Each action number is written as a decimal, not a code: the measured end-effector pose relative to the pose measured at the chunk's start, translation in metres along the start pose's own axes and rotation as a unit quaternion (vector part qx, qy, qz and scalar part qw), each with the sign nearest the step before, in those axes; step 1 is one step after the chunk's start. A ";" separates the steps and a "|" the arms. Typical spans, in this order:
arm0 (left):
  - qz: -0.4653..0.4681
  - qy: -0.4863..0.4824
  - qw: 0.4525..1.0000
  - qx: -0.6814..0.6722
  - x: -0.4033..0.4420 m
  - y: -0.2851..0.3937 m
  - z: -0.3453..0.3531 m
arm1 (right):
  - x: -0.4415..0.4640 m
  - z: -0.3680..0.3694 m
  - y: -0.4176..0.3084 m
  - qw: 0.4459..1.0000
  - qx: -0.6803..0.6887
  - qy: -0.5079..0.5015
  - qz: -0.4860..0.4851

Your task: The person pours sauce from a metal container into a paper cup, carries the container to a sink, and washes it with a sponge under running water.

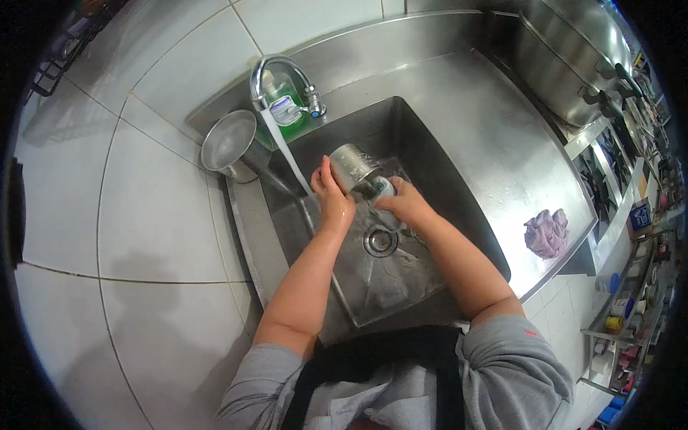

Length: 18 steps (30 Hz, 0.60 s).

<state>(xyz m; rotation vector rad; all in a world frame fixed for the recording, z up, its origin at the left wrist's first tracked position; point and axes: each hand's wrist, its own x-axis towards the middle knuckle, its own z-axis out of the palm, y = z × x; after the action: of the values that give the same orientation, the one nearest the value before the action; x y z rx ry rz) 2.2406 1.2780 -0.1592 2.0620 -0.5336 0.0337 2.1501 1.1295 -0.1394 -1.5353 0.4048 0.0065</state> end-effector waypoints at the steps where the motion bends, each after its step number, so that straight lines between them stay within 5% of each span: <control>1: 0.003 -0.001 1.000 -0.001 -0.001 0.000 0.001 | 0.006 0.007 0.007 0.997 0.073 0.033 -0.022; 3: 0.023 -0.016 0.996 -0.082 -0.003 0.002 0.006 | 0.020 0.019 0.007 0.988 0.144 0.042 -0.037; 5: 0.010 -0.049 0.995 -0.092 -0.005 -0.003 0.010 | 0.036 0.031 0.001 0.903 0.424 0.065 0.008; 7: 0.105 -0.160 0.974 -0.120 0.002 -0.021 0.011 | 0.047 0.032 -0.005 0.881 0.472 0.028 0.023; 8: -0.086 -0.262 0.878 -0.390 0.002 -0.011 -0.001 | 0.045 0.030 -0.003 0.886 0.463 0.013 -0.001; 9: -0.208 -0.267 0.867 -0.366 0.007 0.013 -0.018 | 0.041 0.032 -0.006 0.892 0.452 0.002 -0.022; 10: -0.239 -0.287 0.814 -0.445 0.013 -0.003 -0.016 | 0.047 0.034 0.003 0.918 0.389 -0.054 -0.048; 11: -0.265 -0.290 0.759 -0.520 0.016 -0.023 -0.008 | 0.023 0.041 -0.025 0.950 0.299 0.004 0.090; 12: -0.285 -0.232 0.766 -0.528 0.019 -0.037 -0.005 | 0.021 0.050 -0.034 0.990 -0.141 0.030 0.008; 13: -0.286 -0.183 0.748 -0.571 0.017 -0.028 -0.014 | 0.035 0.067 0.024 0.991 -0.084 -0.032 -0.099; 15: -0.288 -0.211 0.681 -0.640 0.022 -0.026 -0.026 | 0.030 0.066 0.016 0.875 -0.419 -0.079 -0.229; 16: -0.309 -0.172 0.728 -0.588 0.021 -0.026 -0.018 | 0.032 0.059 0.014 0.875 -0.421 -0.066 -0.228; 18: -0.323 -0.139 0.773 -0.527 0.015 -0.033 -0.009 | 0.036 0.047 0.011 0.659 -0.661 -0.133 -0.333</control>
<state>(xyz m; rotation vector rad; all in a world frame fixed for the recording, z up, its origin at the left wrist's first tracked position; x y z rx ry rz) 2.2691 1.2943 -0.1778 1.0148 0.0637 -0.8146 2.1924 1.1664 -0.1597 -3.0130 -0.6303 -0.0610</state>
